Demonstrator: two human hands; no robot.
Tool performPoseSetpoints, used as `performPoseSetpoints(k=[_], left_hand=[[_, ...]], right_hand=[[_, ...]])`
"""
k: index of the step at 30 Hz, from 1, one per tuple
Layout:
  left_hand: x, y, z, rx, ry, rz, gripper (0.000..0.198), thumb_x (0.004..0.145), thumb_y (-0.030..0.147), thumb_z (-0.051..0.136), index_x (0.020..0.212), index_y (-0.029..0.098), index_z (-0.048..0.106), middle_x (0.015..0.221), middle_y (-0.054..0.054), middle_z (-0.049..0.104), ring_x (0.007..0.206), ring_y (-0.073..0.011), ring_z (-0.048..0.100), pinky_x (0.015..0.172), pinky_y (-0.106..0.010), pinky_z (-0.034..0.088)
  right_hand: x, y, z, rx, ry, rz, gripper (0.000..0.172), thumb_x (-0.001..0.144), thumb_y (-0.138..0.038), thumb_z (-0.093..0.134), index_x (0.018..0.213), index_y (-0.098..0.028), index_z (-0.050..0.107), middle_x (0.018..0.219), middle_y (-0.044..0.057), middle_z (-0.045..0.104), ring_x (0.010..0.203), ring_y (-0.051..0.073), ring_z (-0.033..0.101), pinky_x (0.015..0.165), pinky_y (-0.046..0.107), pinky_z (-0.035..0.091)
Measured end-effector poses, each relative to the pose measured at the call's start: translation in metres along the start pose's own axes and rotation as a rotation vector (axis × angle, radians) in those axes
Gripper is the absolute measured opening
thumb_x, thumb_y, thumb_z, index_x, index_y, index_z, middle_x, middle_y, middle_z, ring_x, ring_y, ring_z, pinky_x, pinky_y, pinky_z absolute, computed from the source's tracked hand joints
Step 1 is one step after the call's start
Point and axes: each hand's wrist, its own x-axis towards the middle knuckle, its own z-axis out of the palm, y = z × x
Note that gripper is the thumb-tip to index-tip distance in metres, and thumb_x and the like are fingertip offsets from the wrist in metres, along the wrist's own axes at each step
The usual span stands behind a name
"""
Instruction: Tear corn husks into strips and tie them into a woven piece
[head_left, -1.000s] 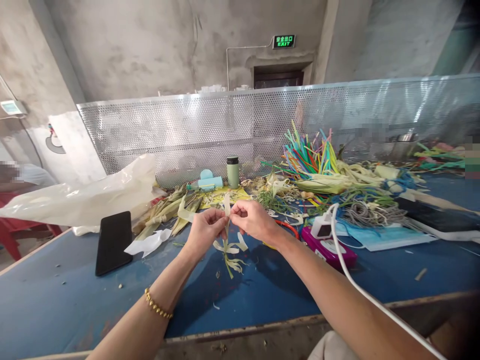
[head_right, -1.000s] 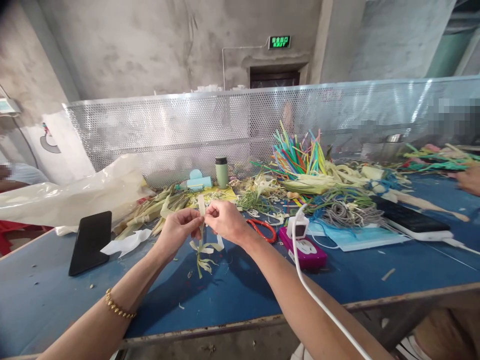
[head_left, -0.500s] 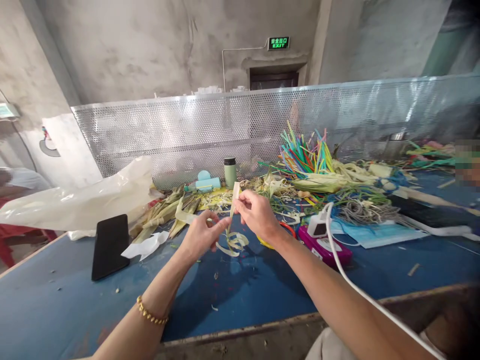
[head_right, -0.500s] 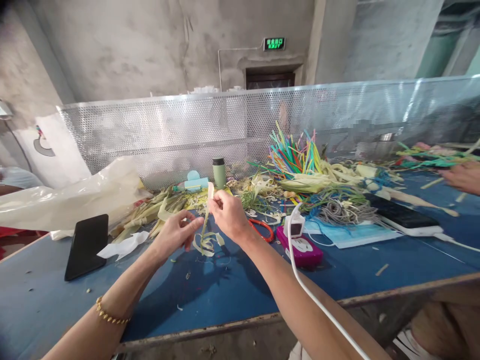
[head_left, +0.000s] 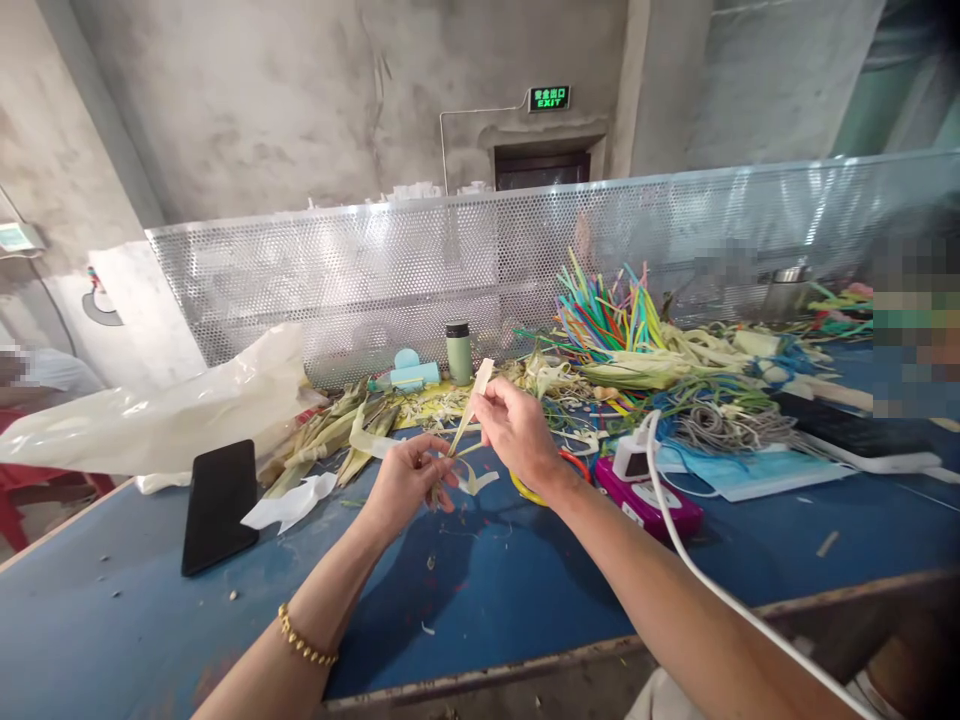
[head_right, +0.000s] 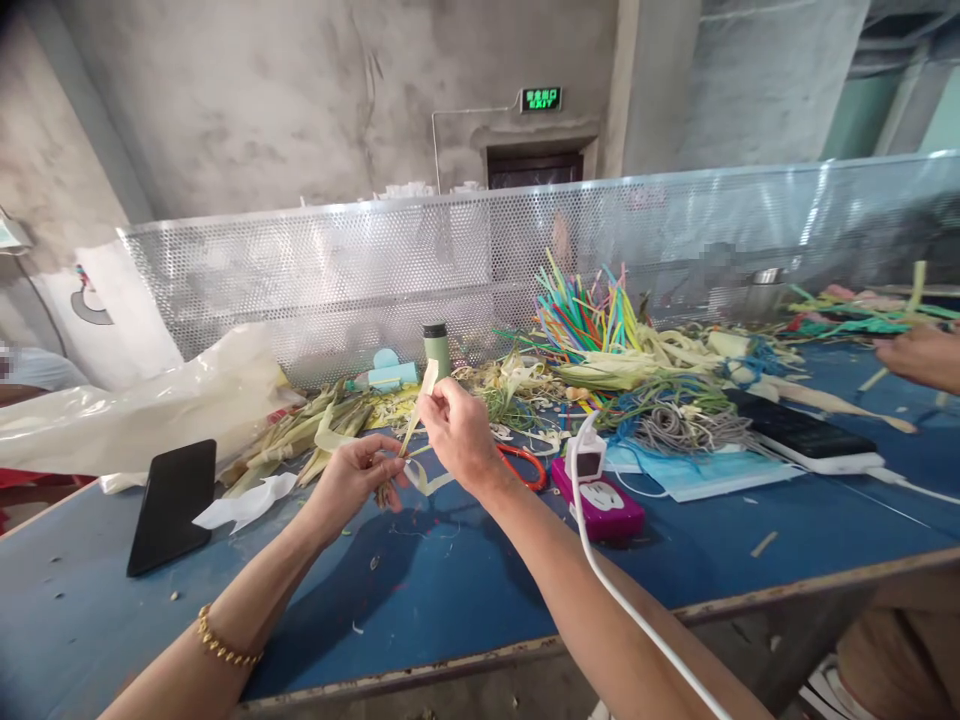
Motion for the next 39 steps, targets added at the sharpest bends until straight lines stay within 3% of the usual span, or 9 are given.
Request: performPoseSetpoints(k=[5,11,19,23,27,32,36,39], left_hand=[[0.001,-0.002,0.002,0.009,0.03,0.014,0.029,0.075,0.042,0.066,0.083,0.018,0.053,0.058,0.001,0.066,0.038,-0.0156,0.061,0.037,-0.021,0.035],[0.003,-0.005,0.002,0.102,0.08,0.083,0.02,0.079,0.035,0.062,0.076,0.017,0.055,0.062,-0.002,0.069,0.042,-0.0127,0.06,0.041,-0.021,0.035],[0.003,-0.006,0.001,0.127,0.052,0.14,0.018,0.082,0.031,0.059,0.074,0.015,0.059,0.064,-0.004,0.07,0.053,-0.0141,0.064,0.052,-0.023,0.043],[0.002,-0.006,0.002,0.023,0.081,0.08,0.018,0.077,0.031,0.064,0.072,0.015,0.057,0.063,-0.005,0.07,0.051,-0.0148,0.064,0.05,-0.023,0.043],[0.003,-0.005,-0.001,-0.173,0.121,-0.015,0.023,0.072,0.031,0.071,0.074,0.014,0.057,0.068,-0.007,0.071,0.053,-0.0152,0.065,0.05,-0.023,0.043],[0.003,-0.004,-0.006,-0.405,0.157,-0.12,0.023,0.066,0.024,0.077,0.072,0.011,0.059,0.071,-0.009,0.07,0.055,-0.013,0.064,0.054,-0.023,0.046],[0.004,-0.004,-0.003,-0.431,0.109,-0.072,0.025,0.061,0.02,0.08,0.071,0.012,0.058,0.062,-0.005,0.067,0.058,-0.0156,0.066,0.057,-0.023,0.046],[0.003,-0.003,-0.002,-0.43,0.072,-0.062,0.028,0.059,0.021,0.081,0.072,0.012,0.058,0.063,-0.005,0.067,0.059,-0.0162,0.067,0.059,-0.025,0.048]], right_hand=[[-0.002,-0.003,0.004,0.141,-0.076,0.136,0.017,0.086,-0.035,0.054,0.08,-0.019,0.05,0.06,-0.002,0.058,0.04,0.009,0.053,0.038,0.019,0.039],[-0.004,-0.008,0.007,0.235,-0.161,0.186,0.012,0.08,-0.026,0.059,0.075,-0.018,0.052,0.054,-0.003,0.057,0.038,0.009,0.051,0.037,0.019,0.04],[-0.003,-0.01,0.007,0.419,-0.1,0.311,0.031,0.085,-0.04,0.055,0.067,-0.016,0.054,0.049,-0.001,0.057,0.034,0.008,0.05,0.033,0.018,0.037],[0.001,-0.004,0.007,0.404,-0.087,0.354,0.031,0.086,-0.041,0.054,0.071,-0.015,0.055,0.063,0.005,0.066,0.037,0.009,0.054,0.032,0.018,0.038],[0.002,0.003,0.007,0.262,-0.129,0.352,0.039,0.092,-0.05,0.046,0.08,-0.015,0.057,0.071,0.006,0.069,0.038,0.009,0.055,0.033,0.02,0.037],[-0.005,0.008,0.013,-0.298,-0.283,0.059,0.029,0.085,-0.037,0.061,0.065,-0.017,0.062,0.064,0.005,0.066,0.056,0.013,0.058,0.049,0.022,0.035],[-0.009,0.012,0.017,-0.331,-0.408,0.056,0.008,0.079,-0.02,0.062,0.072,-0.017,0.067,0.065,0.001,0.066,0.058,0.012,0.055,0.053,0.022,0.032],[-0.01,0.013,0.016,-0.388,-0.413,0.006,0.014,0.08,-0.013,0.056,0.071,-0.017,0.067,0.062,0.0,0.063,0.055,0.011,0.05,0.052,0.023,0.028]])
